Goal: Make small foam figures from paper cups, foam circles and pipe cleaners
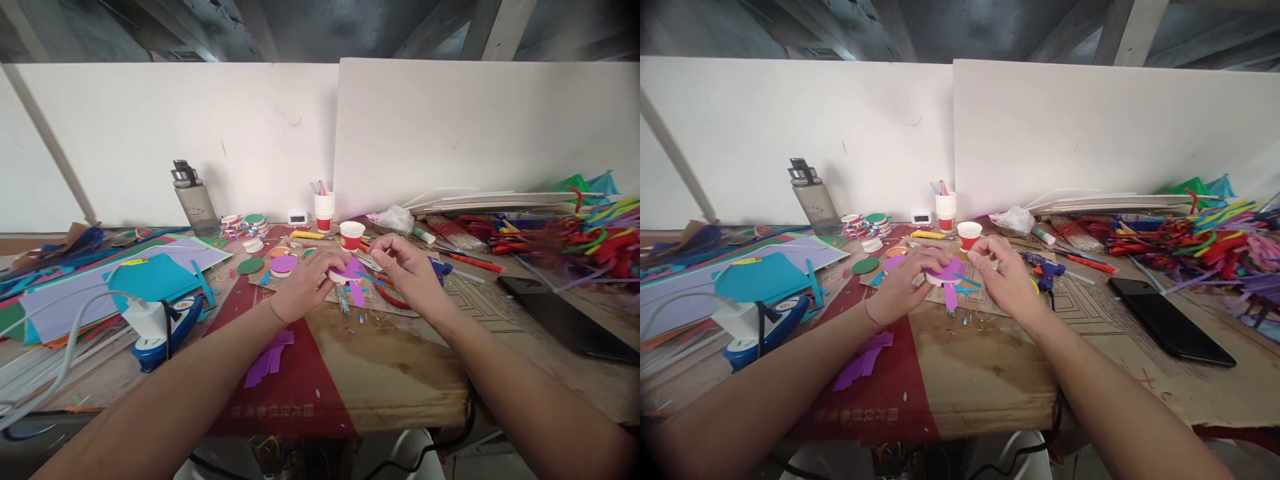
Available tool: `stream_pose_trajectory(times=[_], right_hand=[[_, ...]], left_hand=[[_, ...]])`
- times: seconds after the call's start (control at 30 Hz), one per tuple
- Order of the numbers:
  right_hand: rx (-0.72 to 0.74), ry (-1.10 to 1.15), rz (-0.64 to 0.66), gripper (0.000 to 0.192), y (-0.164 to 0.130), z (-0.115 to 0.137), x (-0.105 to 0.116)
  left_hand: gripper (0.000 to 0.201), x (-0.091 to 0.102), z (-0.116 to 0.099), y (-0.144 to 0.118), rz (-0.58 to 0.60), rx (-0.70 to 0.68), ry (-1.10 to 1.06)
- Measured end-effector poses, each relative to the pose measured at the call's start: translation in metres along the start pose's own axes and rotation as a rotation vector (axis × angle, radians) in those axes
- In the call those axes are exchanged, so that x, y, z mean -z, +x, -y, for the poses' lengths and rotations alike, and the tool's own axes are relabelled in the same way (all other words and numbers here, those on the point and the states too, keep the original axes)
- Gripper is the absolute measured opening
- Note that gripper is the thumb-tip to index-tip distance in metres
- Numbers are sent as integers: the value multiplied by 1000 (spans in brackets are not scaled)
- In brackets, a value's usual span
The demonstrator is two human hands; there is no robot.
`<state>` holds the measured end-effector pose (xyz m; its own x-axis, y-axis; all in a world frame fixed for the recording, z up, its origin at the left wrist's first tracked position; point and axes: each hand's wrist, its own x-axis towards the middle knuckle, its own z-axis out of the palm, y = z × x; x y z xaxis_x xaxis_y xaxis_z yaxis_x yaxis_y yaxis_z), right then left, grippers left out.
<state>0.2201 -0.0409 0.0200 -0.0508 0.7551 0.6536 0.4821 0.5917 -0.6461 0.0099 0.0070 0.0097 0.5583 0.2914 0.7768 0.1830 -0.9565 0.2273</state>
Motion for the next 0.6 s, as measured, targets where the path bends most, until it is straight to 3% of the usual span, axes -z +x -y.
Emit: stream_pose_trajectory(times=[0.1,0.23,0.4,0.47,0.6], right_hand=[[-166,-4,-86,15,2,-5,0],[-203,-147,9,15,5,-10,1],[-68,-356,256,12,3,-17,-4],[-52,-421,296,13,3,-21,-4],[-108,-658,137,19,9,-32,14]], left_hand=[[16,-3,6,-1,-108,266,-96],[33,-4,15,-1,-260,653,-318],[37,-1,17,3,-351,815,-545],[40,-1,17,5,-379,872,-635],[44,0,18,6,-363,974,-806]])
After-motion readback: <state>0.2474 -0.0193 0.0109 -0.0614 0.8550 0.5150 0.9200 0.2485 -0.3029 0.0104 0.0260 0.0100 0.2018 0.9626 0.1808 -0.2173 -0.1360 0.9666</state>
